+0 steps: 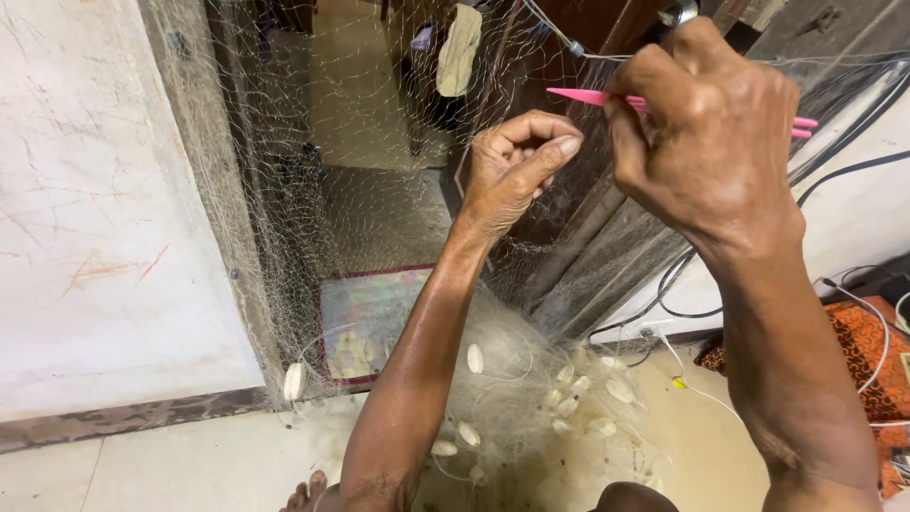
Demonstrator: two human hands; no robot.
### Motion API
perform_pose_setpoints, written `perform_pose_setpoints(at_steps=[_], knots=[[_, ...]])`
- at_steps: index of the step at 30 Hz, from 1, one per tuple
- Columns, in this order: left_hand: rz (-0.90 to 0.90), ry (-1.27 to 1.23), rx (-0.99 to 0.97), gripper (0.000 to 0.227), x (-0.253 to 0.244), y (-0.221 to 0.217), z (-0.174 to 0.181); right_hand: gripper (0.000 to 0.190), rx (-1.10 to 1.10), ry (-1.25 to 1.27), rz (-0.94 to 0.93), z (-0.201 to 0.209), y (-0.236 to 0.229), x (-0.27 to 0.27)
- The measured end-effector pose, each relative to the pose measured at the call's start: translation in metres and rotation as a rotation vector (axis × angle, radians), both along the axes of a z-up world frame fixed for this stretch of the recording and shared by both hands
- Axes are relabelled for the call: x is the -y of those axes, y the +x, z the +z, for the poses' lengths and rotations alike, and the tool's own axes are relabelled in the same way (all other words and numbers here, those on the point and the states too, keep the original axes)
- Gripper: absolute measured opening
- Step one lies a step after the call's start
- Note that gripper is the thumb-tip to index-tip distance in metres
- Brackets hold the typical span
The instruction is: Repairing a fine-mesh fishing net using a netting needle
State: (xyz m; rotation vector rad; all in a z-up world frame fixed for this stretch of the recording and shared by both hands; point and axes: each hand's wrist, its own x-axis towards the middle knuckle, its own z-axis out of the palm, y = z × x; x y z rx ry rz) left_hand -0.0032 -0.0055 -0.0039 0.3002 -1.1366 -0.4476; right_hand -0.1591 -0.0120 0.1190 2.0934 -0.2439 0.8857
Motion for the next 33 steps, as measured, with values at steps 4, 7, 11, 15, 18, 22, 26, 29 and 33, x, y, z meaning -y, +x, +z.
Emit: perform_pose_setpoints(at_steps=[4, 7, 11, 15, 18, 22, 26, 29, 33], knots=[[0.01, 0.019, -0.027, 0.007, 0.0, -0.002, 0.0, 0.011, -0.018, 0.004, -0.098, 0.006, 0.007, -0.007], [0.001, -0.011, 0.019, 0.008, 0.0, -0.002, -0.002, 0.008, -0.003, 0.035, -0.117, 0.006, 0.009, -0.008], [-0.031, -0.005, 0.0, 0.01, 0.002, -0.004, -0.003, 0.007, -0.061, 0.114, -0.053, 0.007, 0.009, -0.014], [0.0, 0.055, -0.001, 0.014, 0.007, -0.004, -0.007, 0.019, -0.169, 0.369, 0.06, 0.002, 0.005, -0.028], [-0.061, 0.028, -0.021, 0.016, 0.007, -0.004, -0.006, 0.025, -0.198, 0.455, 0.195, 0.001, 0.002, -0.034], [-0.087, 0.001, -0.016, 0.019, 0.017, -0.002, -0.012, 0.026, -0.201, 0.499, 0.207, 0.003, -0.001, -0.027], [-0.148, 0.012, -0.043, 0.016, 0.019, 0.0, -0.014, 0.023, -0.229, 0.487, 0.092, 0.013, -0.001, -0.023], [-0.23, 0.019, -0.092, 0.018, 0.021, 0.001, -0.016, 0.021, -0.267, 0.476, 0.033, 0.024, 0.002, -0.024], [-0.435, -0.058, -0.172, 0.017, 0.019, 0.003, -0.016, 0.027, -0.314, 0.477, -0.004, 0.032, 0.008, -0.025]])
